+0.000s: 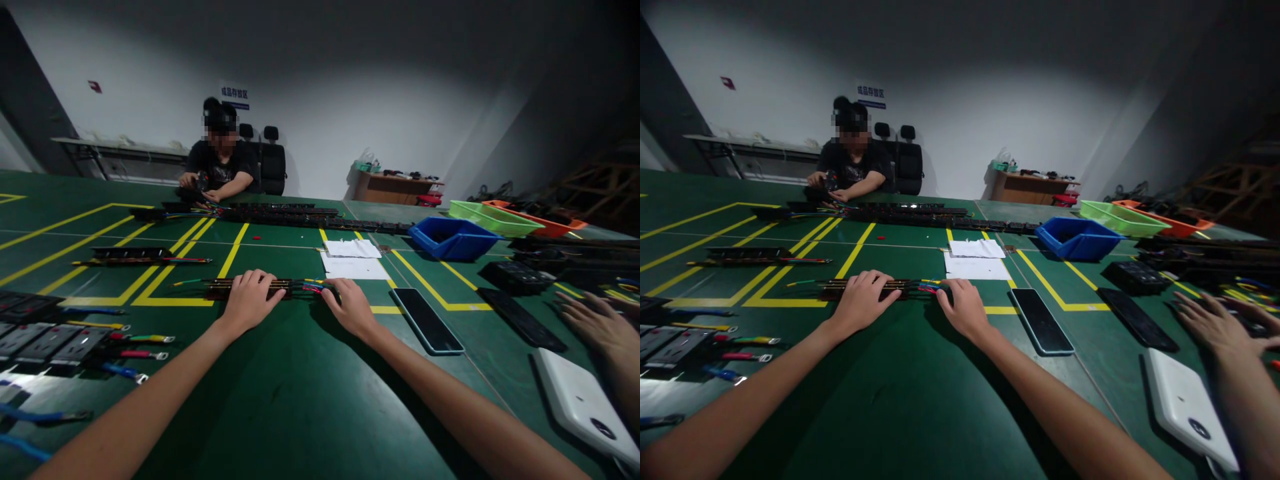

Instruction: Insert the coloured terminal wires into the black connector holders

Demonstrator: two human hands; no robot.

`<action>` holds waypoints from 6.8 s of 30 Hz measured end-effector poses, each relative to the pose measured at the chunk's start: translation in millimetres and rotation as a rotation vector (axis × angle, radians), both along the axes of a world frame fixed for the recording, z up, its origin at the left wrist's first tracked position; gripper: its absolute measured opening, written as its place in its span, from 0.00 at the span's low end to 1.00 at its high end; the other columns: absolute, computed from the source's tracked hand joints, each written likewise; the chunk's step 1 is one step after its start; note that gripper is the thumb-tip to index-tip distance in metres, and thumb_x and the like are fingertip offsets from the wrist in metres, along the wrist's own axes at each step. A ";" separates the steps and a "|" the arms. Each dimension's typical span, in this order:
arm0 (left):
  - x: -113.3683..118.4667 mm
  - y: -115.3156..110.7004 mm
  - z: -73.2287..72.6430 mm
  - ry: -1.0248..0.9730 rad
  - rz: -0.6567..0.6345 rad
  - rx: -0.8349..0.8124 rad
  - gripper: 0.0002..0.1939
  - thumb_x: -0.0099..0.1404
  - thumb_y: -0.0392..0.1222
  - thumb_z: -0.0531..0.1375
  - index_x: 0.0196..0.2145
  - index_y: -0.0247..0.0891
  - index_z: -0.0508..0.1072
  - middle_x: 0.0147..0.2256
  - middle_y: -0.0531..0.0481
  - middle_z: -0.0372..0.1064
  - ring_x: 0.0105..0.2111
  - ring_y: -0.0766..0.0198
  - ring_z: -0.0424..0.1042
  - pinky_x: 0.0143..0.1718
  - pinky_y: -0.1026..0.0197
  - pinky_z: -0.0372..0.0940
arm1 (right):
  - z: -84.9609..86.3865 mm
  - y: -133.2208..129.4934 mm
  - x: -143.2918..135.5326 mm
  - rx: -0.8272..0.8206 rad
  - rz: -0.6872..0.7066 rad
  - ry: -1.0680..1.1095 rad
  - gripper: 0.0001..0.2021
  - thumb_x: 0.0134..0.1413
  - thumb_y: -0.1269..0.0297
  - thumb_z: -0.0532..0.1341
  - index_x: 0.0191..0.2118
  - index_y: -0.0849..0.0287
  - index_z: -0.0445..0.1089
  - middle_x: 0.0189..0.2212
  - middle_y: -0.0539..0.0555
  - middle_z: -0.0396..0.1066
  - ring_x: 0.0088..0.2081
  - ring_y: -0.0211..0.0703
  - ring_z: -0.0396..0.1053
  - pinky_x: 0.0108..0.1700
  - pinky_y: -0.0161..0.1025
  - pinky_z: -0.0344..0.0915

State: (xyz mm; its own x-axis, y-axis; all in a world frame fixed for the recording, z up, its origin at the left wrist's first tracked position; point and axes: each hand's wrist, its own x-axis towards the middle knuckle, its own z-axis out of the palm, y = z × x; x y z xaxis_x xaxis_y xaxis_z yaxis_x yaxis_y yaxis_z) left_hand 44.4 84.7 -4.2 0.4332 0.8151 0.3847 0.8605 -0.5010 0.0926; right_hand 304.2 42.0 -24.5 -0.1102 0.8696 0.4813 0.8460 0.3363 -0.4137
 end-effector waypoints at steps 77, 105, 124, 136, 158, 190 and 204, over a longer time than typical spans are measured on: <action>0.1 -1.6 -0.2 0.008 -0.005 0.016 0.22 0.72 0.57 0.50 0.48 0.39 0.73 0.46 0.41 0.71 0.46 0.50 0.67 0.47 0.48 0.60 | -4.5 -3.8 2.6 0.125 -0.147 -0.165 0.09 0.59 0.67 0.58 0.40 0.55 0.75 0.38 0.56 0.76 0.42 0.52 0.68 0.43 0.46 0.63; 1.1 -2.1 0.1 -0.012 0.004 -0.008 0.22 0.71 0.57 0.50 0.48 0.39 0.73 0.46 0.41 0.71 0.47 0.48 0.67 0.48 0.47 0.60 | -8.4 1.3 8.8 0.147 0.230 0.217 0.24 0.64 0.68 0.51 0.64 0.54 0.62 0.47 0.59 0.70 0.46 0.47 0.71 0.47 0.46 0.70; -0.2 -1.9 -0.3 0.006 -0.009 0.011 0.22 0.72 0.57 0.50 0.48 0.38 0.73 0.46 0.41 0.71 0.47 0.50 0.67 0.48 0.48 0.61 | -4.8 -0.7 4.7 0.007 -0.144 -0.101 0.10 0.59 0.64 0.58 0.40 0.55 0.77 0.37 0.55 0.77 0.41 0.50 0.71 0.43 0.43 0.64; 1.3 -2.3 0.4 0.025 0.005 0.022 0.22 0.72 0.56 0.50 0.48 0.38 0.73 0.45 0.41 0.70 0.46 0.49 0.67 0.47 0.48 0.61 | -3.8 -1.5 6.8 0.156 0.181 0.199 0.20 0.60 0.66 0.56 0.57 0.58 0.66 0.46 0.59 0.71 0.42 0.48 0.70 0.42 0.43 0.68; 0.2 -1.9 0.5 0.013 -0.009 0.003 0.22 0.72 0.57 0.50 0.48 0.38 0.73 0.46 0.41 0.71 0.47 0.49 0.68 0.48 0.47 0.61 | -7.8 9.1 12.1 -0.029 -0.142 0.178 0.17 0.62 0.54 0.55 0.32 0.58 0.76 0.30 0.56 0.76 0.31 0.47 0.69 0.34 0.40 0.60; 1.0 -2.7 1.4 0.002 0.000 -0.010 0.23 0.72 0.57 0.49 0.48 0.39 0.73 0.47 0.41 0.70 0.47 0.49 0.67 0.48 0.48 0.60 | -9.1 13.6 10.4 -0.067 -0.093 0.157 0.18 0.66 0.58 0.51 0.45 0.59 0.76 0.38 0.57 0.74 0.40 0.47 0.70 0.43 0.40 0.62; 0.3 -2.1 0.8 0.000 -0.009 -0.013 0.23 0.72 0.57 0.49 0.49 0.38 0.73 0.46 0.41 0.71 0.47 0.49 0.67 0.49 0.47 0.60 | -8.9 13.1 9.8 -0.046 -0.106 0.192 0.18 0.66 0.54 0.52 0.41 0.59 0.75 0.37 0.58 0.74 0.41 0.50 0.69 0.45 0.43 0.63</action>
State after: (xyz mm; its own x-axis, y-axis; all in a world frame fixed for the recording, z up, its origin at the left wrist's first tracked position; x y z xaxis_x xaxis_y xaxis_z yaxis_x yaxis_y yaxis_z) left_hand 44.7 82.6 -3.4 0.4402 0.8162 0.3743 0.8560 -0.5073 0.0995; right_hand 314.0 55.1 -33.5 0.0725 0.8929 0.4444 0.7800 0.2269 -0.5831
